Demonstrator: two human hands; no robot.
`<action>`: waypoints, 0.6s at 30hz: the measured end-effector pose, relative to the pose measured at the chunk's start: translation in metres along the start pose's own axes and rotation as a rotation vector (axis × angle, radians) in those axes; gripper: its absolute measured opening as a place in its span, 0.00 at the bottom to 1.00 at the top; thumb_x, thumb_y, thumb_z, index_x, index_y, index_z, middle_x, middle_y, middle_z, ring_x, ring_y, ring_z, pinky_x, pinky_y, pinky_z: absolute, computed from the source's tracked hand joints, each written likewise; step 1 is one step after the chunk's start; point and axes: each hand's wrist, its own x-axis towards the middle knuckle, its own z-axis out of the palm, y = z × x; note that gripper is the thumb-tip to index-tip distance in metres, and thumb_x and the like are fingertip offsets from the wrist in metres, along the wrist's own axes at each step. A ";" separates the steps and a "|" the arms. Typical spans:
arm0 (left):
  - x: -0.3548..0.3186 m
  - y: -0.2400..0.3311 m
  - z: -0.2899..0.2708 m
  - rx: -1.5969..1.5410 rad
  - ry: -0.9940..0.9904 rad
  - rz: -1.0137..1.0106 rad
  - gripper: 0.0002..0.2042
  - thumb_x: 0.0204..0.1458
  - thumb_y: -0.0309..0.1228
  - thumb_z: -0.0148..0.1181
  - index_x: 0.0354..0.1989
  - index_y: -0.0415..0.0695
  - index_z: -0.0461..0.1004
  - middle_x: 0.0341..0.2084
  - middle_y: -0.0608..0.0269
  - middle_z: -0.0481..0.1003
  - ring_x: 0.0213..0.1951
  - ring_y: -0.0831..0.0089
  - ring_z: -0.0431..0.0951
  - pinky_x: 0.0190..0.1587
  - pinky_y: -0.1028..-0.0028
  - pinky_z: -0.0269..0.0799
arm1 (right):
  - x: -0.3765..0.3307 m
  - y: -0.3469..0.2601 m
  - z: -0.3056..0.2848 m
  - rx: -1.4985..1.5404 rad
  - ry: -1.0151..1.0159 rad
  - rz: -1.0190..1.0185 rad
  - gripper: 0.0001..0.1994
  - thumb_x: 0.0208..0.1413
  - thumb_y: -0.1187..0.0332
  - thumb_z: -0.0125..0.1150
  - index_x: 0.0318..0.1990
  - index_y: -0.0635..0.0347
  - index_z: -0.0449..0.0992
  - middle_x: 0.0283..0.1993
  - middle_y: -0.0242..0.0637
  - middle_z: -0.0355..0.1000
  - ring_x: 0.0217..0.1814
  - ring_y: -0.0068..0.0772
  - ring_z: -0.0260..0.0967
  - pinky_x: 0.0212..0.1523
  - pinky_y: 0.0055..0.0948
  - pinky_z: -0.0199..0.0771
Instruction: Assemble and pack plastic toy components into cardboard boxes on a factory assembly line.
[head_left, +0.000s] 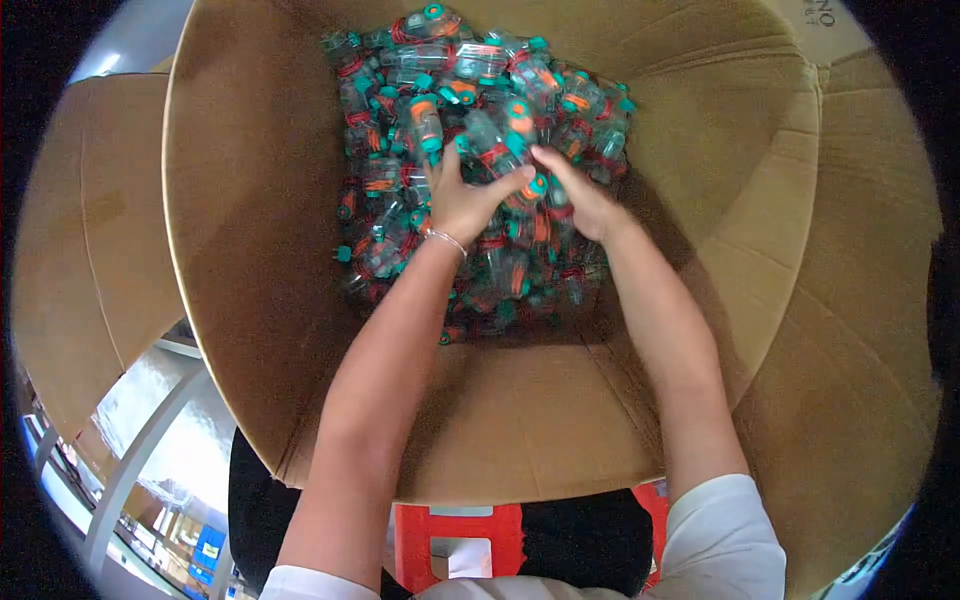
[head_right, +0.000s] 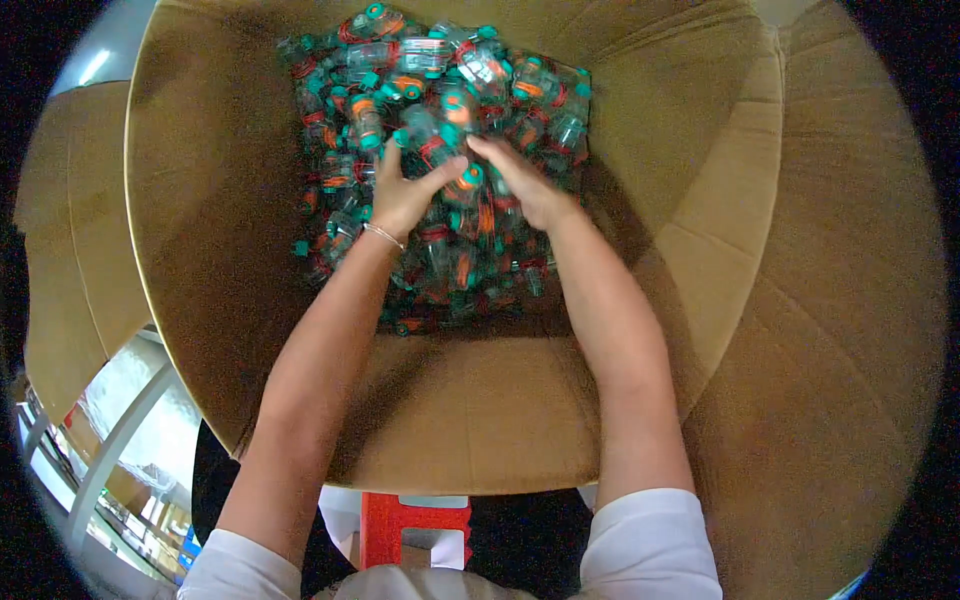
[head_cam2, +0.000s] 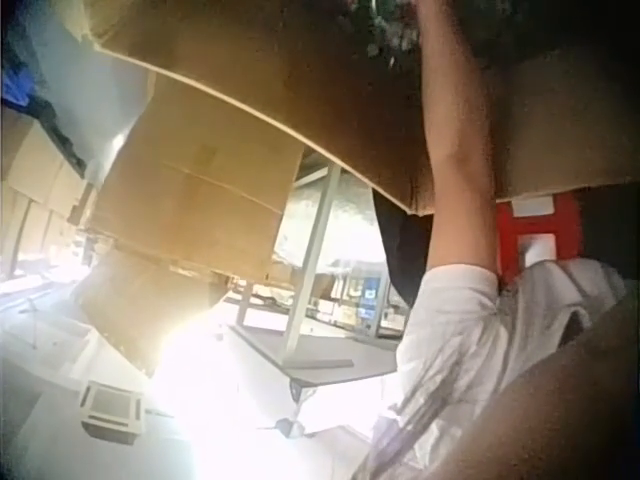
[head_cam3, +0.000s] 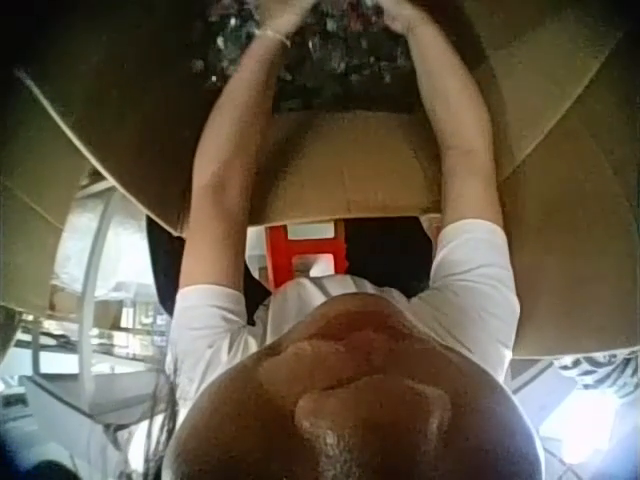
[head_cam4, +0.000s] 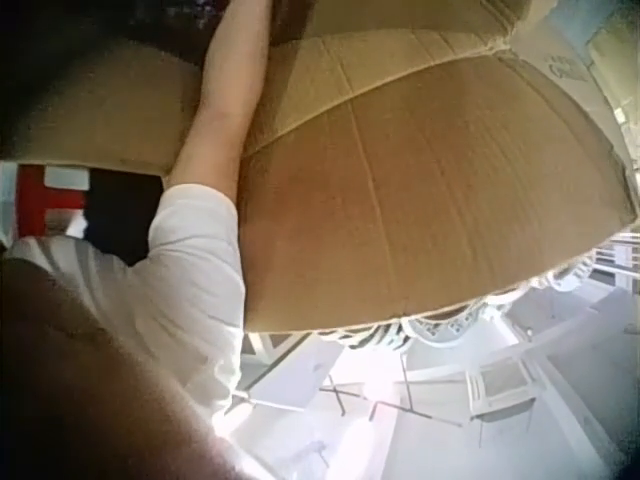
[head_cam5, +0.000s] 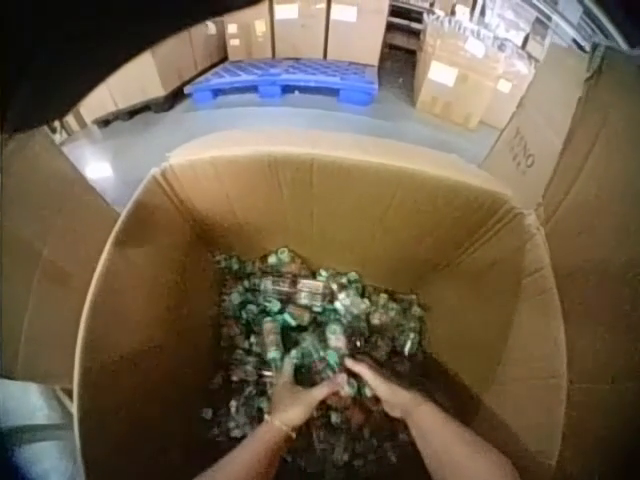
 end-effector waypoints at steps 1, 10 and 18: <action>-0.012 -0.004 0.001 -0.021 0.049 0.034 0.57 0.27 0.66 0.73 0.65 0.41 0.62 0.63 0.35 0.59 0.69 0.44 0.50 0.71 0.55 0.45 | -0.006 0.017 0.002 0.097 -0.016 0.066 0.41 0.51 0.31 0.54 0.67 0.45 0.62 0.69 0.36 0.59 0.70 0.36 0.56 0.68 0.48 0.54; -0.078 -0.001 -0.024 0.024 -0.054 -0.004 0.41 0.34 0.55 0.75 0.54 0.38 0.73 0.56 0.45 0.70 0.62 0.51 0.65 0.64 0.60 0.61 | -0.068 0.088 0.051 0.499 -0.133 0.247 0.32 0.57 0.37 0.53 0.60 0.49 0.69 0.59 0.34 0.71 0.58 0.36 0.69 0.55 0.45 0.71; -0.135 0.103 -0.101 -0.590 -0.257 -0.119 0.22 0.42 0.28 0.73 0.47 0.42 0.75 0.36 0.64 0.80 0.39 0.75 0.79 0.48 0.71 0.75 | -0.151 -0.005 0.103 0.638 -0.248 0.131 0.29 0.56 0.40 0.56 0.55 0.51 0.72 0.51 0.33 0.75 0.52 0.31 0.73 0.50 0.40 0.76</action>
